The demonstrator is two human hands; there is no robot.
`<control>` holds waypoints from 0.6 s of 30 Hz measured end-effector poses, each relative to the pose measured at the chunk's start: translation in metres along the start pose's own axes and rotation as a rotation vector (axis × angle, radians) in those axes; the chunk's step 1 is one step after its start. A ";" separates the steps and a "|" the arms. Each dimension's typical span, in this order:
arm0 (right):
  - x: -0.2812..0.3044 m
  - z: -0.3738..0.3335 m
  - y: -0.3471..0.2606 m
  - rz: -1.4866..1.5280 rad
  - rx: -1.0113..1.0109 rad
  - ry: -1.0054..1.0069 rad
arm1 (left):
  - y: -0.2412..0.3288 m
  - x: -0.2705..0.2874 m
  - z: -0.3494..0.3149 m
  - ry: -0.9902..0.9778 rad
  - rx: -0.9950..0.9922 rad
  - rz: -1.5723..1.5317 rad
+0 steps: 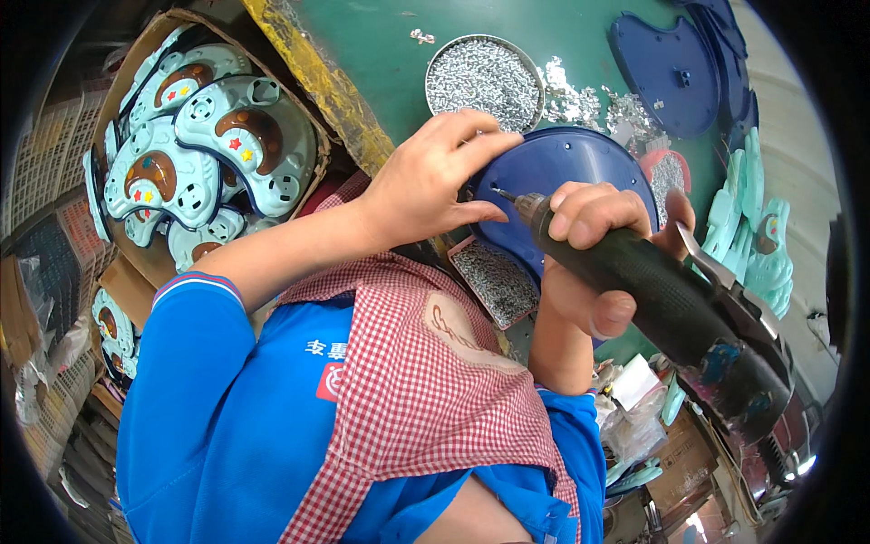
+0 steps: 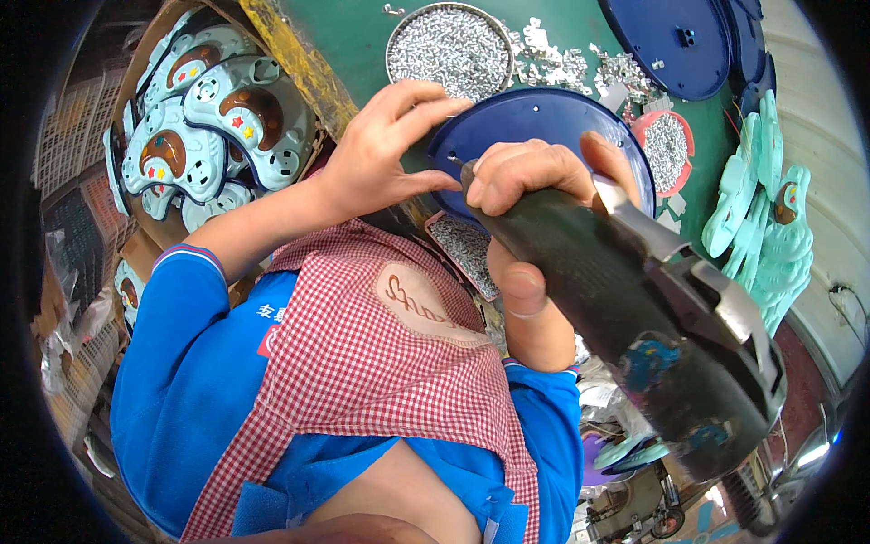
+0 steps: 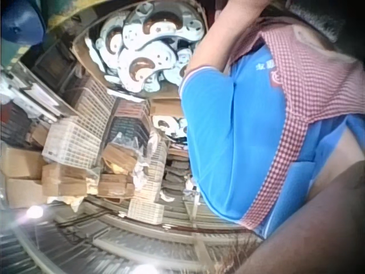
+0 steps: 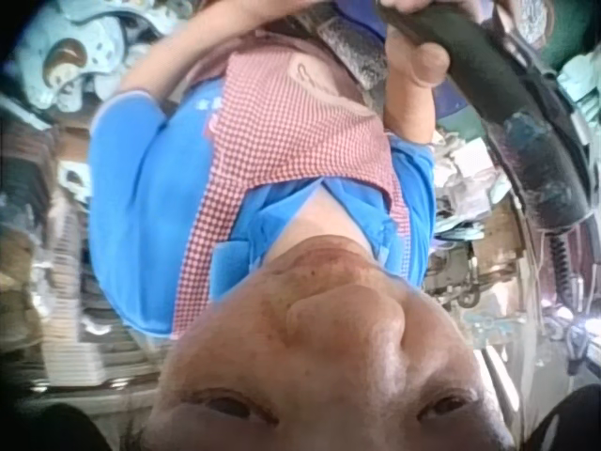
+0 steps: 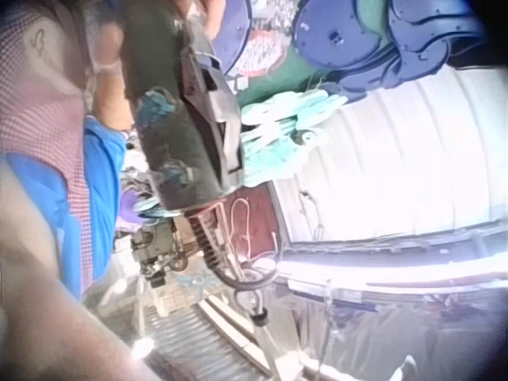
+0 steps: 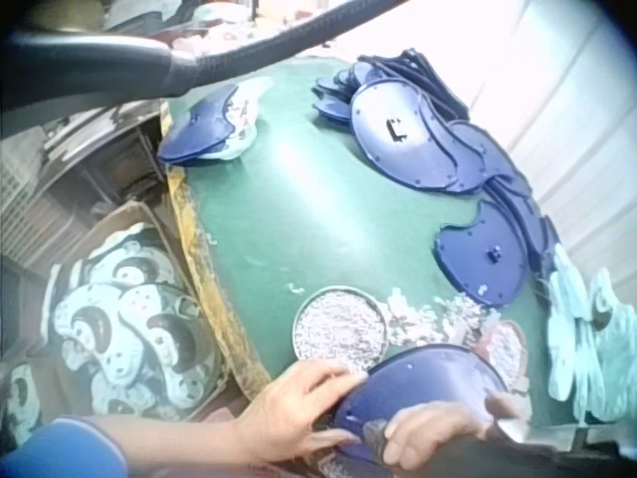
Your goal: The person assembles a blue plastic toy by inserting batteries, attaching a metal plate, and securing it with screws using a power drill. The person repeats this process for multiple units, handling batteries, plates, and screws.
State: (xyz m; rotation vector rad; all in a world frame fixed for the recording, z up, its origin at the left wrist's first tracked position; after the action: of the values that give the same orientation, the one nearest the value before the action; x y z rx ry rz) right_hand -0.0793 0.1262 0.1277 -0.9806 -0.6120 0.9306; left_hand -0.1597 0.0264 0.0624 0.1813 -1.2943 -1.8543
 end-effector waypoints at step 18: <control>0.003 0.002 -0.004 0.156 0.026 -0.035 | 0.000 -0.016 -0.005 -0.148 -0.087 -0.030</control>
State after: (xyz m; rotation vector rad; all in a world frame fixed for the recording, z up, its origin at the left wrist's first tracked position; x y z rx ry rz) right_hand -0.0784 0.1287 0.1326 -1.0006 -0.5569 1.0930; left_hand -0.1466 0.0344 0.0546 0.0173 -1.3132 -1.9766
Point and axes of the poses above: each hand's wrist, its own z-axis towards the middle knuckle, its own x-axis out of the back of the hand, y = z × x, the point moved 10 cm from there along z, towards the middle knuckle, and after that the axes turned 11 degrees about -z, right-handed, at the moved point
